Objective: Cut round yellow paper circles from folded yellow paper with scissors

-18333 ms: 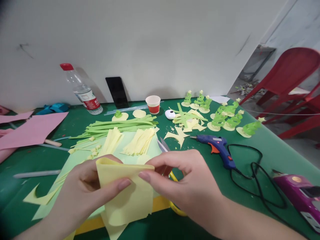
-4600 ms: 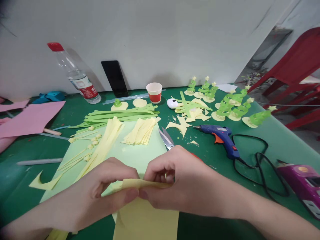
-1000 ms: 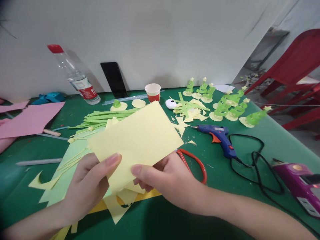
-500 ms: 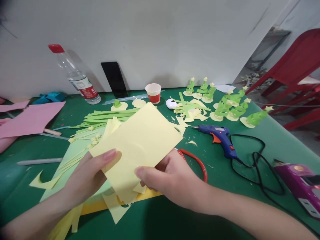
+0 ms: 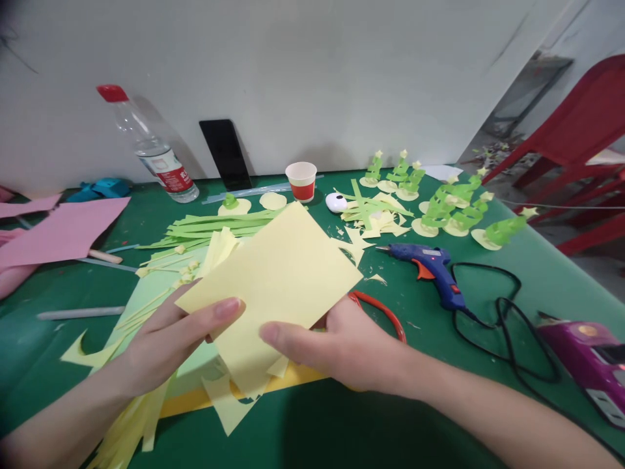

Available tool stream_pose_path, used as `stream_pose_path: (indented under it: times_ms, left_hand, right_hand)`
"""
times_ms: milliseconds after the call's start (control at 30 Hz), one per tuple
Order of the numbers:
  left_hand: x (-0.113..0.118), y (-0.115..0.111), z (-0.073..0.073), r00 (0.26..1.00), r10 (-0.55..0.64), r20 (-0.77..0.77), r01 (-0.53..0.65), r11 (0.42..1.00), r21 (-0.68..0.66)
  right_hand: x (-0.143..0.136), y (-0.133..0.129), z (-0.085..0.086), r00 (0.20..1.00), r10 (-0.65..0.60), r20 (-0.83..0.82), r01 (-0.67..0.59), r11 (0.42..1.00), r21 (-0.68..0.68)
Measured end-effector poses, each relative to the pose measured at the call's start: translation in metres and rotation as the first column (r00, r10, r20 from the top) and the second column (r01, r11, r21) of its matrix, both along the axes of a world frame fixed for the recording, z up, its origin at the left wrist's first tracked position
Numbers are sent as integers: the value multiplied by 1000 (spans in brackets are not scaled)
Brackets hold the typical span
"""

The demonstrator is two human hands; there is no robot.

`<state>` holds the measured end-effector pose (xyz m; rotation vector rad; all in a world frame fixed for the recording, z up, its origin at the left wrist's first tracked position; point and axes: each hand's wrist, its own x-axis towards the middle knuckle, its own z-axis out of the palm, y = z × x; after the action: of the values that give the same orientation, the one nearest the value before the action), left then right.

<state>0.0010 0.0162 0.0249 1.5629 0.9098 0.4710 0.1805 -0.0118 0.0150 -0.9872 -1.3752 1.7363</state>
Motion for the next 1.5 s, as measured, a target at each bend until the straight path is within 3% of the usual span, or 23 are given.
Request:
stream_pose_path:
  times_ms: [100,333,567,1033,1233,1333,1500]
  left_hand:
    - [0,-1,2,995,-23,98,30,997,-64]
    - [2,-2,9,986,-55,156,88,974,-209]
    - [3,-1,9,992,-45,122,69,976,-204]
    - [5,-2,13,999,-9,52,21,972,-236]
    - [6,-3,15,1000,29,12,-26,980,-195]
    - [6,-3,10,999,25,46,-16,981,-191]
    - [-5,-4,-9,990,66,122,-38,975,-219]
  right_hand:
    - [1,0,-2,1000,-18,-3,18,1000,17]
    - [1,-3,0,1000,0,11,0,1000,14]
    - [3,-2,-1,1000,2,-15,-2,999,-36]
    - [4,-2,-2,1000,-10,20,10,1000,10]
    - [3,-4,-1,999,-37,6,38,998,-46]
    - [2,-6,-2,997,-81,2,81,994,-68]
    - [-1,-2,-1,991,-134,-19,132,985,-108]
